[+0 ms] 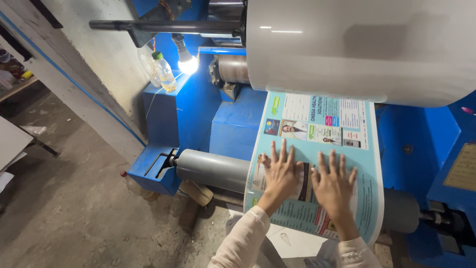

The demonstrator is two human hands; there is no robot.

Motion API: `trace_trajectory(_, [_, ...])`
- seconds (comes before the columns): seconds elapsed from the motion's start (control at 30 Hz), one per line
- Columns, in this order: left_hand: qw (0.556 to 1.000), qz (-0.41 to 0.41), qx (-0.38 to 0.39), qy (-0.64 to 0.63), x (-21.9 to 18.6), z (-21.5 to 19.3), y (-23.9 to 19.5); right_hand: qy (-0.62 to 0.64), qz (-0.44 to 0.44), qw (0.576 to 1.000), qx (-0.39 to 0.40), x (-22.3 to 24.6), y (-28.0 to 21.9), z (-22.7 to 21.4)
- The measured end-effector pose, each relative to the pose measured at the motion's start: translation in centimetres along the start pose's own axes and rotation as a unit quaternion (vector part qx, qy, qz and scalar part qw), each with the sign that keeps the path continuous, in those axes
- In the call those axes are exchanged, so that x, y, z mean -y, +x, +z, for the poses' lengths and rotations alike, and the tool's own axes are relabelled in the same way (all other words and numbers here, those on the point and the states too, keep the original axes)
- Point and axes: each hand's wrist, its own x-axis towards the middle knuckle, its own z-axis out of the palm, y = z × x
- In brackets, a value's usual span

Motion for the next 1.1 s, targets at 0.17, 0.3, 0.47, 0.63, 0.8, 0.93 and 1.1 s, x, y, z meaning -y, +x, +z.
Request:
trace_trajectory(0.17, [0.996, -0.084, -0.008, 0.032, 3.7, -1.5, 0.8, 0.017, 0.046, 0.999, -0.023, -4.6, -0.4, -0.8])
trace_trajectory(0.3, [0.996, -0.052, -0.056, 0.054, 3.9, -1.0, -1.2, -0.003, 0.052, 0.997, -0.050, -4.1, -3.4, -1.3])
trace_trajectory(0.47, [0.991, 0.080, -0.096, 0.055, -0.4, 1.0, -3.3, 0.068, -0.050, 0.992, -0.090, 1.5, -3.9, -0.7])
trace_trajectory(0.63, [0.999, 0.006, -0.041, 0.020, 0.8, 0.6, -0.8, 0.018, -0.005, 1.000, -0.023, 0.7, -0.7, -0.9])
trace_trajectory(0.8, [0.995, -0.044, -0.070, 0.050, 4.4, -0.1, -0.8, 0.026, 0.044, 0.998, -0.048, -3.3, -2.0, -2.5])
trace_trajectory(0.93, [0.995, 0.021, -0.094, 0.036, 2.9, 0.8, -4.5, 0.049, 0.035, 0.996, -0.065, -2.1, -6.1, -3.1])
trace_trajectory(1.1, [0.986, 0.128, -0.102, 0.028, -1.0, 2.4, -6.1, 0.063, -0.044, 0.995, -0.068, 1.8, -6.1, -1.7])
